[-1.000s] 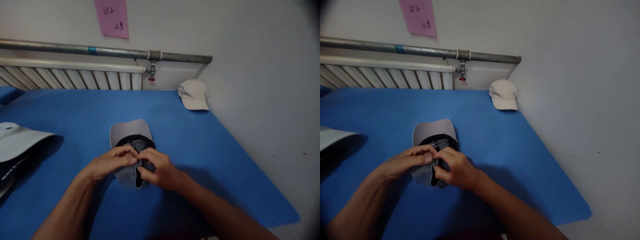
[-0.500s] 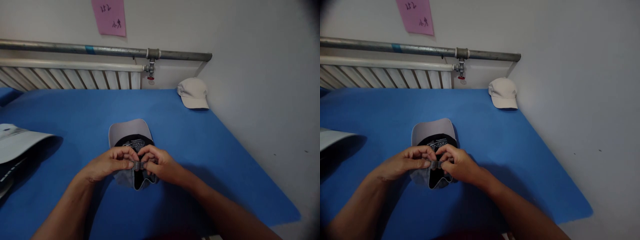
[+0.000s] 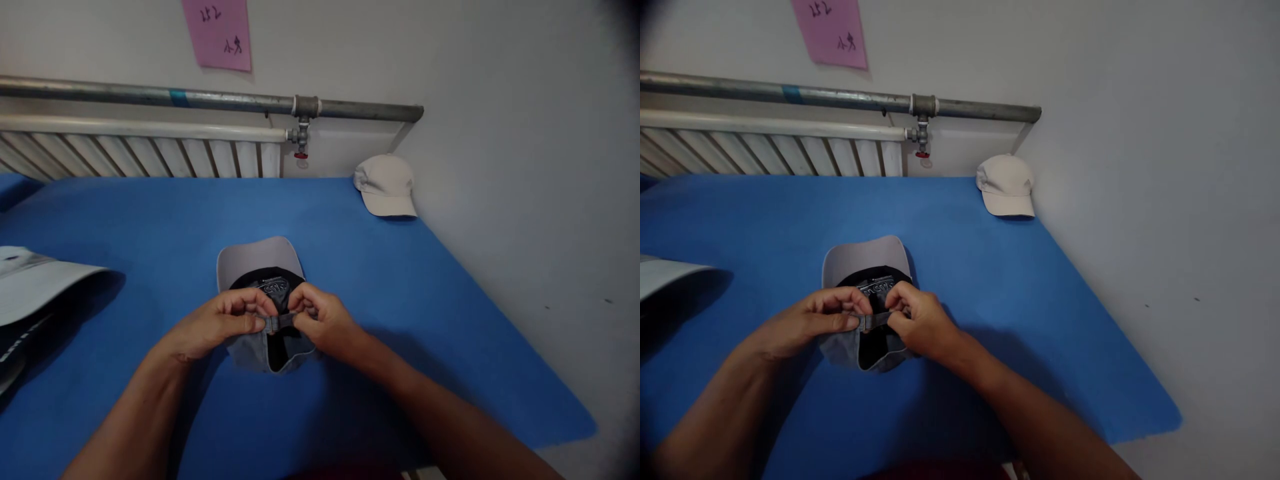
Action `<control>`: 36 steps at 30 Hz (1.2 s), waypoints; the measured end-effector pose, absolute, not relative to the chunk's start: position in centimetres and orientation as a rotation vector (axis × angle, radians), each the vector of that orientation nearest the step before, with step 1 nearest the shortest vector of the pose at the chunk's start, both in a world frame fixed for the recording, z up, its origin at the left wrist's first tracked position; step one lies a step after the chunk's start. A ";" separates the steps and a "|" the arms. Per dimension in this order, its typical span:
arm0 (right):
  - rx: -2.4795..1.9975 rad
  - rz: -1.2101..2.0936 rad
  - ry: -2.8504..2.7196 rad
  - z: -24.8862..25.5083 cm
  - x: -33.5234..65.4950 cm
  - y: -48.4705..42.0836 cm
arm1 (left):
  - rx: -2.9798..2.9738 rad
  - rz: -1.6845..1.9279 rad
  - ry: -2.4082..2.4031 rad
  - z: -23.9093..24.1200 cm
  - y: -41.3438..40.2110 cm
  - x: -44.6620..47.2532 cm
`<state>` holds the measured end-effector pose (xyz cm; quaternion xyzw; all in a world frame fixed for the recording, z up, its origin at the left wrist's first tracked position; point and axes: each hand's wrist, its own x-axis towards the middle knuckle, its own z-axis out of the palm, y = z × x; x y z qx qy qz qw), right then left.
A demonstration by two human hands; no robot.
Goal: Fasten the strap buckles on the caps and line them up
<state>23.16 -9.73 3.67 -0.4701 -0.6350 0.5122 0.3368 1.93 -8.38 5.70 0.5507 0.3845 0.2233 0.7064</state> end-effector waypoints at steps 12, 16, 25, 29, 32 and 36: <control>-1.109 1.292 -1.736 3.9 23.6 -9.9 | 1.352 0.276 0.953 5.4 -8.4 2.7; -1.135 1.165 -1.762 3.7 23.6 -9.9 | 1.268 0.349 0.913 5.3 -8.4 2.6; -1.098 0.941 -1.776 3.9 24.0 -9.6 | 1.231 0.433 1.070 5.4 -8.6 2.0; -1.074 0.921 -1.766 3.8 24.3 -9.6 | 1.216 0.537 1.222 5.2 -8.6 1.4; -1.040 0.907 -1.765 3.9 24.4 -9.7 | 1.163 0.447 1.041 5.2 -8.5 1.6; -1.063 0.936 -1.766 3.9 24.6 -9.6 | 1.127 0.396 0.947 5.5 -8.4 1.9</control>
